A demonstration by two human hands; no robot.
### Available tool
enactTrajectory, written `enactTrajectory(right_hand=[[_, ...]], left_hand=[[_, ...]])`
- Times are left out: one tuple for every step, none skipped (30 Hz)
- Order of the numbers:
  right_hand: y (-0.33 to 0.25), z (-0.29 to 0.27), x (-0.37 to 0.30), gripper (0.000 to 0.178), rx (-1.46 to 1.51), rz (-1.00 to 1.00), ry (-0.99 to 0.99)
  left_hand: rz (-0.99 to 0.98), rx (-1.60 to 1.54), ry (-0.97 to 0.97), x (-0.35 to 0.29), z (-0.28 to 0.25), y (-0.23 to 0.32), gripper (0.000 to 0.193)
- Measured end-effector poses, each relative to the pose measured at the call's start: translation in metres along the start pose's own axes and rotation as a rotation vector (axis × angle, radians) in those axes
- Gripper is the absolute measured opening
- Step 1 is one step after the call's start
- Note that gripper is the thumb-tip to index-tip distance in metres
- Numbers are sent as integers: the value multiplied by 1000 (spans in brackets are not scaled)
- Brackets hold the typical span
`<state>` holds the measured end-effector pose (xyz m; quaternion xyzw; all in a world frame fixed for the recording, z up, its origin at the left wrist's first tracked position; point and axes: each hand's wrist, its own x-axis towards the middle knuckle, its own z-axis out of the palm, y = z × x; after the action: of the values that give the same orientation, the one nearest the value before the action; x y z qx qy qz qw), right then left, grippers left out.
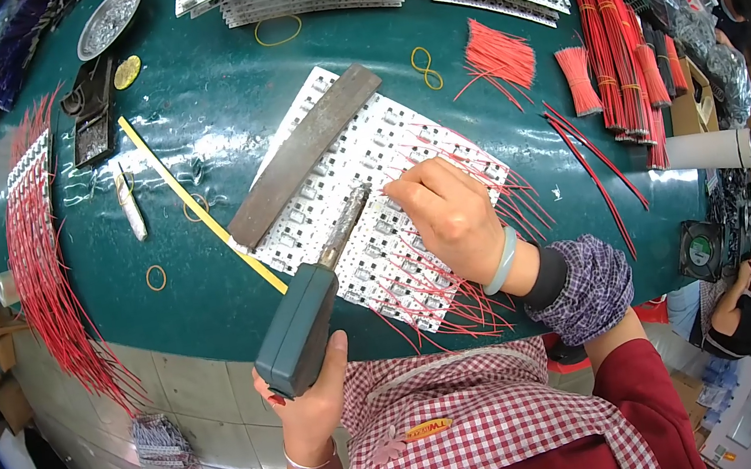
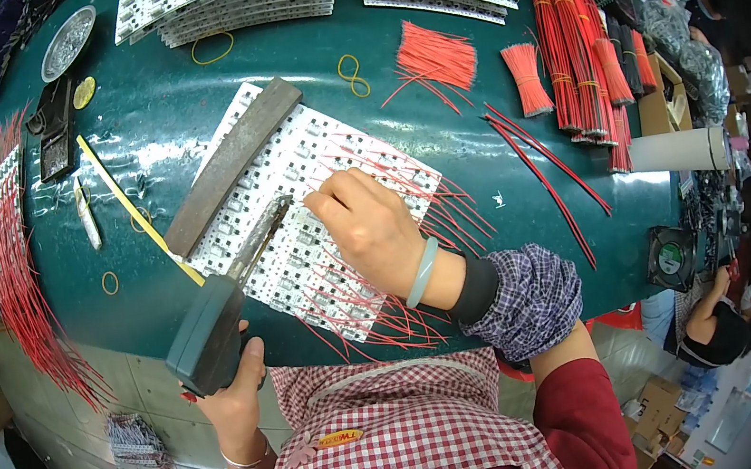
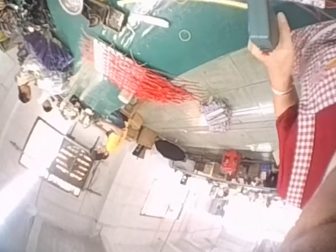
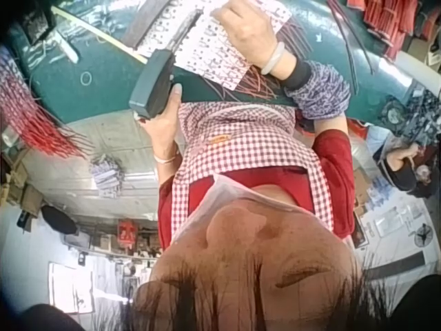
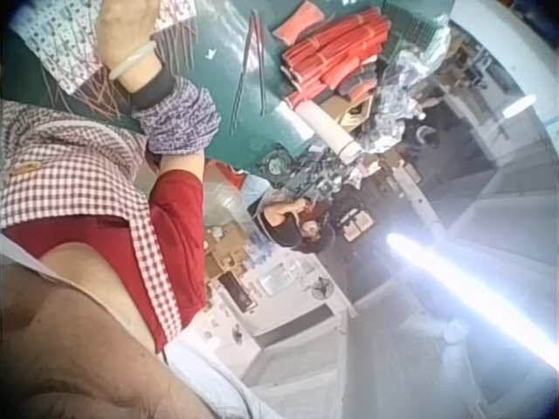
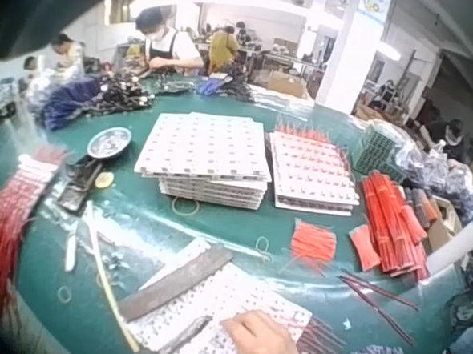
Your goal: The person solders red wires onto white circuit boards using a handheld soldering iron.
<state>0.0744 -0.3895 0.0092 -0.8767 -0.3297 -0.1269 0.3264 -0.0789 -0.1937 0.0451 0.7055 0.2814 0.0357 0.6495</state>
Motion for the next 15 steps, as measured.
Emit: enactTrajectory(right_hand=[[0, 0, 0, 22, 0, 1, 0], [0, 0, 0, 22, -7, -2, -2], [0, 0, 0, 22, -14, -4, -4], [0, 0, 0, 22, -14, -3, -3], [-1, -1, 1, 23, -16, -5, -8], [-1, -2, 1, 23, -18, -6, -13], [-1, -2, 1, 23, -18, -5, -13], [-1, -1, 1, 24, -23, -9, -15], [-1, -1, 0, 25, -28, -14, -18], [-1, -2, 1, 25, -28, -13, -18], [-2, -3, 1, 26, -40, -21, -25], [-3, -3, 2, 27, -53, -29, -32], [-4, -4, 2, 27, -53, -28, -32], [-4, -4, 2, 28, -60, -30, -36], [-5, -4, 3, 29, -68, -32, -40]], left_hand=[[0, 0, -1, 0, 1, 0, 22], [21, 23, 9, 0, 2, 0, 21], [43, 46, 18, 0, 2, 0, 20], [43, 46, 17, 0, 2, -2, 20], [57, 60, 12, 0, 2, -3, 20], [72, 74, 7, 0, 1, -4, 19], [72, 74, 7, 0, 1, -4, 19], [56, 67, -6, 0, 1, -3, 19], [41, 59, -18, 0, 1, -2, 19], [41, 60, -18, 1, 1, -1, 19], [19, 48, -24, 1, 1, 1, 19], [-2, 36, -31, 1, 1, 1, 18], [-2, 36, -31, 1, 1, 1, 18], [2, 47, -34, 0, 0, 1, 18], [5, 58, -37, 0, 0, 1, 18]])
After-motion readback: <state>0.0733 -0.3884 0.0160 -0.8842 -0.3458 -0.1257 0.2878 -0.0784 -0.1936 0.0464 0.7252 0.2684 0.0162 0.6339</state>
